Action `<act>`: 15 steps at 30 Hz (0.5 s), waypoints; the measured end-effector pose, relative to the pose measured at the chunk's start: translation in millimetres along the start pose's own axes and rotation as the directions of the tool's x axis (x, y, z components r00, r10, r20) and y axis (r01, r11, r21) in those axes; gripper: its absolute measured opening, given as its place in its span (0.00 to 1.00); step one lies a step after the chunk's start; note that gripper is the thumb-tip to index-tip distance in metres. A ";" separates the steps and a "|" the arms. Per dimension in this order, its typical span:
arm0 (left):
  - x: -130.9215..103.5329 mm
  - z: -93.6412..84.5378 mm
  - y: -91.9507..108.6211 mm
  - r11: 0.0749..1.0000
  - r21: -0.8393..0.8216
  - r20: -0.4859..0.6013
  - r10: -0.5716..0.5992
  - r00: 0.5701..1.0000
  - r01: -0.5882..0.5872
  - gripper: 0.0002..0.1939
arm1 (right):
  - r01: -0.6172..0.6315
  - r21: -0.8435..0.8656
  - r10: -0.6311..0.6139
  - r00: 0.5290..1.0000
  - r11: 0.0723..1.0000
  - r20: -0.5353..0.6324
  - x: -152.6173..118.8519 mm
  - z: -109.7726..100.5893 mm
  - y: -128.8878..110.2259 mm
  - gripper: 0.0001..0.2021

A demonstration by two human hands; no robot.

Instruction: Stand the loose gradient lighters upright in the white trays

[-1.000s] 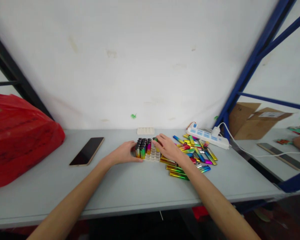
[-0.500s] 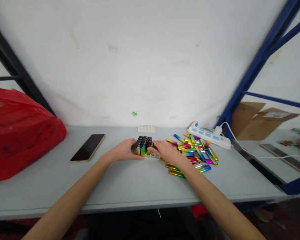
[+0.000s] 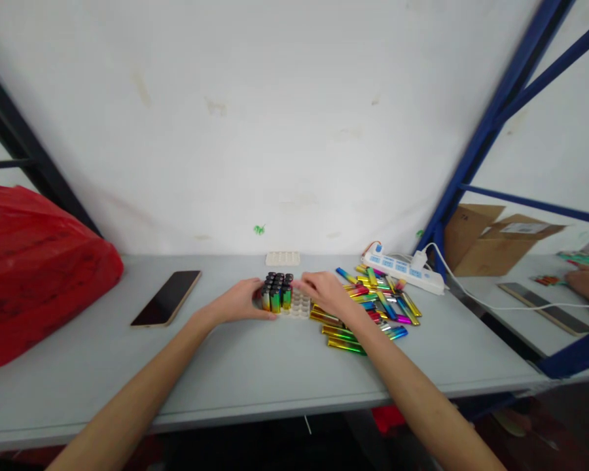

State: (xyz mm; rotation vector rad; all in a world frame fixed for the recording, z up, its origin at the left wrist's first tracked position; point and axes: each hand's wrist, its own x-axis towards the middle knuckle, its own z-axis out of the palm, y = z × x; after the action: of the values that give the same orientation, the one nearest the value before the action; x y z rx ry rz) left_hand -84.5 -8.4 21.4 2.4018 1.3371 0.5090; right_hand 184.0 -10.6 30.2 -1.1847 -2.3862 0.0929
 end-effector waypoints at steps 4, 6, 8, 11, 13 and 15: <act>-0.7 -1.3 3.5 0.996 0.084 0.006 -0.039 0.999 0.038 0.32 | -0.305 -0.155 0.287 0.950 0.940 -0.125 -3.3 -9.7 51.6 0.18; -0.8 -1.5 4.2 0.995 0.080 0.005 -0.055 0.998 0.055 0.31 | -0.436 -0.262 0.418 0.900 0.861 -0.125 -6.7 -9.7 76.7 0.13; -0.7 -1.1 4.0 0.995 0.081 0.005 -0.062 0.998 0.062 0.31 | -0.496 -0.310 0.493 0.865 0.811 -0.094 -9.9 -7.0 94.7 0.15; -0.3 0.0 2.0 0.993 0.104 0.020 -0.049 0.999 0.047 0.32 | -0.521 -0.294 0.530 0.846 0.801 -0.056 -11.0 -2.4 106.9 0.17; 0.4 0.8 0.1 0.994 0.106 0.028 -0.032 0.999 0.029 0.32 | -0.518 -0.234 0.513 0.854 0.823 -0.085 -8.9 -1.5 107.7 0.16; 1.0 1.6 -1.6 0.994 0.103 0.025 -0.026 0.999 0.023 0.31 | -0.504 -0.112 0.486 0.860 0.856 -0.153 -5.8 -2.5 104.7 0.14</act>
State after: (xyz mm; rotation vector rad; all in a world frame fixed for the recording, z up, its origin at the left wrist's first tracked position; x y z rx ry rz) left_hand -84.4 -6.9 19.4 2.4613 1.4120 0.4097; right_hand 265.1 50.1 2.7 -1.8052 -1.9558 0.0084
